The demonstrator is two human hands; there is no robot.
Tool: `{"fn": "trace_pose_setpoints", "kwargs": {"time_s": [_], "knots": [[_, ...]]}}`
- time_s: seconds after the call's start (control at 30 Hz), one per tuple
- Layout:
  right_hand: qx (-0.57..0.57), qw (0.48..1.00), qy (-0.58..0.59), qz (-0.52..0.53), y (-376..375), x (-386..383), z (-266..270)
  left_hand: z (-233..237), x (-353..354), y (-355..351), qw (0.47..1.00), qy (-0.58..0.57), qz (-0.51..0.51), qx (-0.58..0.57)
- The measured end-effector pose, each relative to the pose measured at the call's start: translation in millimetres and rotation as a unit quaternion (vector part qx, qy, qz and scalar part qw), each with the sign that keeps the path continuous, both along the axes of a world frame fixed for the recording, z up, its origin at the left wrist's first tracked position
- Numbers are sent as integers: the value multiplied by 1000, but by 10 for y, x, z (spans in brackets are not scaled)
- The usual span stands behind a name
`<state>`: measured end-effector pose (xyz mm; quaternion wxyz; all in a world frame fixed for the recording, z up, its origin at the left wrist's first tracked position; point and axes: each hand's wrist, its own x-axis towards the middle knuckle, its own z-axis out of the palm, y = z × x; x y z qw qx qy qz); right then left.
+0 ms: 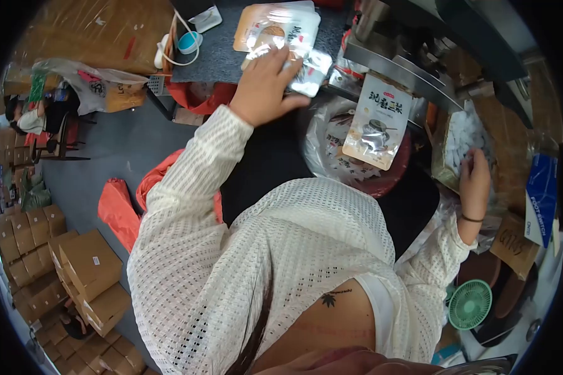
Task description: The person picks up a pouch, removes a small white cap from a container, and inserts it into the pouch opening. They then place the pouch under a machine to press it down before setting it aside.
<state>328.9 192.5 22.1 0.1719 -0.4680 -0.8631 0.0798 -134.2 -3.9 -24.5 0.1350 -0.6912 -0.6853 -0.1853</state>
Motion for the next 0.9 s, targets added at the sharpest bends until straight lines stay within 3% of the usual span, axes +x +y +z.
{"fn": "trace_pose_setpoints", "kwargs": {"time_s": [0.07, 0.13, 0.2, 0.3, 0.37, 0.47, 0.53, 0.6, 0.63, 0.67, 0.73, 0.8, 0.83, 0.9], "knots": [[62, 998, 7, -13, -19, -83, -31, 11, 159, -121, 999, -8, -28, -18], [64, 994, 75, -42, -92, -165, 40, 22, 257, -138, 978, -205, -34, 8], [38, 984, 167, -53, -232, -321, 127, 192, 411, -135, 919, -394, -30, -8], [-36, 973, 220, 60, -534, -660, 200, 90, 627, -115, 857, -501, -84, -89], [-165, 923, 318, 144, -779, -971, 300, 163, 873, -77, 847, -512, -90, -113], [-197, 884, 385, 179, -891, -1195, 408, 176, 1107, -41, 809, -554, -108, -163], [-130, 922, 311, 191, -911, -1284, 483, 162, 1241, -24, 765, -604, -112, -193], [-26, 949, 231, 214, -864, -1279, 525, 138, 1373, -23, 679, -690, -128, -215], [-17, 954, 199, 223, -841, -1243, 555, 113, 1423, -25, 632, -730, -134, -222], [-10, 958, 165, 233, -833, -1196, 587, 99, 1457, -31, 634, -721, -147, -240], [-51, 956, 136, 254, -806, -1095, 562, 89, 1520, -18, 580, -738, -154, -309], [-48, 963, 157, 213, -805, -1036, 591, 165, 1542, 10, 520, -753, -144, -377], [-43, 966, 167, 193, -784, -1008, 612, 142, 1539, 35, 517, -759, -149, -366], [114, 988, 60, 86, -535, -749, 524, 43, 1491, 127, 514, -770, -158, -342]]}}
